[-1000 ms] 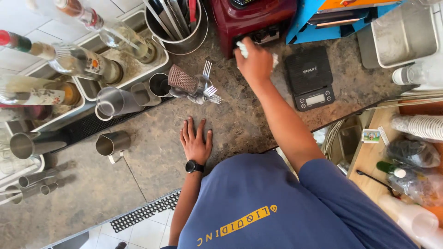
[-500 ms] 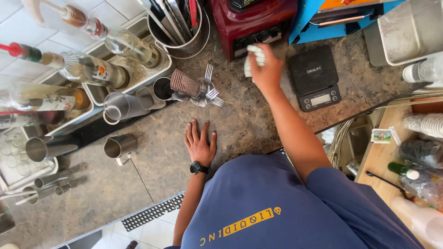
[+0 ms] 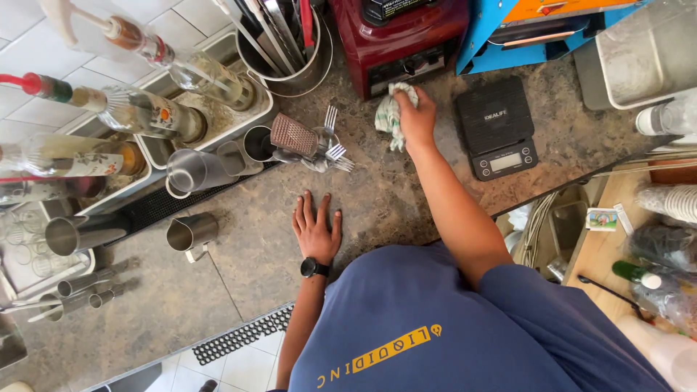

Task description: Cleaning the counter and equipment in a coffee shop.

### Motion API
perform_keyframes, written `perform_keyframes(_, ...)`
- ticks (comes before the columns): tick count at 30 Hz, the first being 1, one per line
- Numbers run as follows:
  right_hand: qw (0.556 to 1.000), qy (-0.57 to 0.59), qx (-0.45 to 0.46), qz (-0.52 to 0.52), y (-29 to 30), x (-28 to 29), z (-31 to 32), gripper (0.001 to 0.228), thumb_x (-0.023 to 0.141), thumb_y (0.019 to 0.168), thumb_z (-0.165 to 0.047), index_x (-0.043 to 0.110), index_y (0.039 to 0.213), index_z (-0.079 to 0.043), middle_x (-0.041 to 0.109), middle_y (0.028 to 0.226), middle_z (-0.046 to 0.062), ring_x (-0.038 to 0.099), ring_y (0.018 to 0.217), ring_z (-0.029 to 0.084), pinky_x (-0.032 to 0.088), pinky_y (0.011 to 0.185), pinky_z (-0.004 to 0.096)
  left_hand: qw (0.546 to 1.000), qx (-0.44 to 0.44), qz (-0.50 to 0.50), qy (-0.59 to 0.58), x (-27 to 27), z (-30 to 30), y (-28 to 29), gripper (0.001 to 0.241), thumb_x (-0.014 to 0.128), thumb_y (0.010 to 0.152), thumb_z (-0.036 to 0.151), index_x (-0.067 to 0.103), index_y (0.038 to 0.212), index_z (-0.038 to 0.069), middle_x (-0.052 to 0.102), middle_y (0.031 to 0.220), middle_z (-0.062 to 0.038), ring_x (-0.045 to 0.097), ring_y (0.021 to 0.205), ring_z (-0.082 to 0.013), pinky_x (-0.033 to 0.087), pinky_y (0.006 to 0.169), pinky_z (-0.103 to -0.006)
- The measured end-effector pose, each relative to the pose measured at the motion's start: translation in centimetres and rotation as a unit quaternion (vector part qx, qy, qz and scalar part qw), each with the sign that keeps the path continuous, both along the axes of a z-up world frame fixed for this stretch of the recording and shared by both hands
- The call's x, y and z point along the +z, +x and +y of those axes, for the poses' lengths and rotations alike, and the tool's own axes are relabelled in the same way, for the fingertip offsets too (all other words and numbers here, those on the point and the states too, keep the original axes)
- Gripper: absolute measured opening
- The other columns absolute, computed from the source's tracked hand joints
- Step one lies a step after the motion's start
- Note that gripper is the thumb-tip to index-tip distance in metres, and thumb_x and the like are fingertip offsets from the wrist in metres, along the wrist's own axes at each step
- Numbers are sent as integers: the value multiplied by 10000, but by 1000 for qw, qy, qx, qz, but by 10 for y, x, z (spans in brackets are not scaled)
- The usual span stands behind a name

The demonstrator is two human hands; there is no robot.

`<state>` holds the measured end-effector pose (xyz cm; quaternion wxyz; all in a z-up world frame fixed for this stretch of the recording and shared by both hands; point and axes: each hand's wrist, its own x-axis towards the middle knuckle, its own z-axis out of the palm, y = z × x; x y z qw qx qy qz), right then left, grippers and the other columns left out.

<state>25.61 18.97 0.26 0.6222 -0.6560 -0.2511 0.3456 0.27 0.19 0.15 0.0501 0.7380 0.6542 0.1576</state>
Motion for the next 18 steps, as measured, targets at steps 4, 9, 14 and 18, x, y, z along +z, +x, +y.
perform_keyframes(4, 977, -11, -30, 211, -11, 19, 12, 170, 823, 801, -204, 782, 924, -95, 761, 886, 84, 708, 854, 204, 588, 815, 419, 1000, -2, 7, -10, -2, -3, -1, 460, 593, 1003, 483, 584, 1432, 317, 430, 1581, -141, 364, 1499, -351, 289, 1190, -535)
perform_keyframes(9, 917, -62, 16, 393, -21, -2, 25, 323, 812, 812, -265, 781, 1093, -107, 793, 1046, 109, 770, 960, 258, 635, 837, 497, 999, 10, -14, -33, 1, -2, 1, 464, 589, 1013, 471, 565, 1451, 322, 398, 1603, -130, 331, 1516, -338, 262, 1203, -535)
perform_keyframes(14, 866, -43, 8, 498, 7, -50, 40, 205, 777, 820, -270, 761, 891, -78, 774, 851, 105, 742, 742, 227, 615, 728, 392, 1000, 11, -18, -10, -2, -2, -2, 455, 602, 1001, 482, 592, 1429, 328, 428, 1591, -129, 364, 1498, -337, 273, 1205, -523)
perform_keyframes(18, 860, -20, 21, 510, 5, -25, 32, 163, 770, 809, -226, 753, 870, -75, 779, 871, 104, 765, 797, 221, 617, 799, 409, 1000, 5, -12, 1, -1, -1, 0, 454, 606, 1002, 475, 591, 1430, 324, 436, 1586, -131, 374, 1493, -336, 281, 1198, -525)
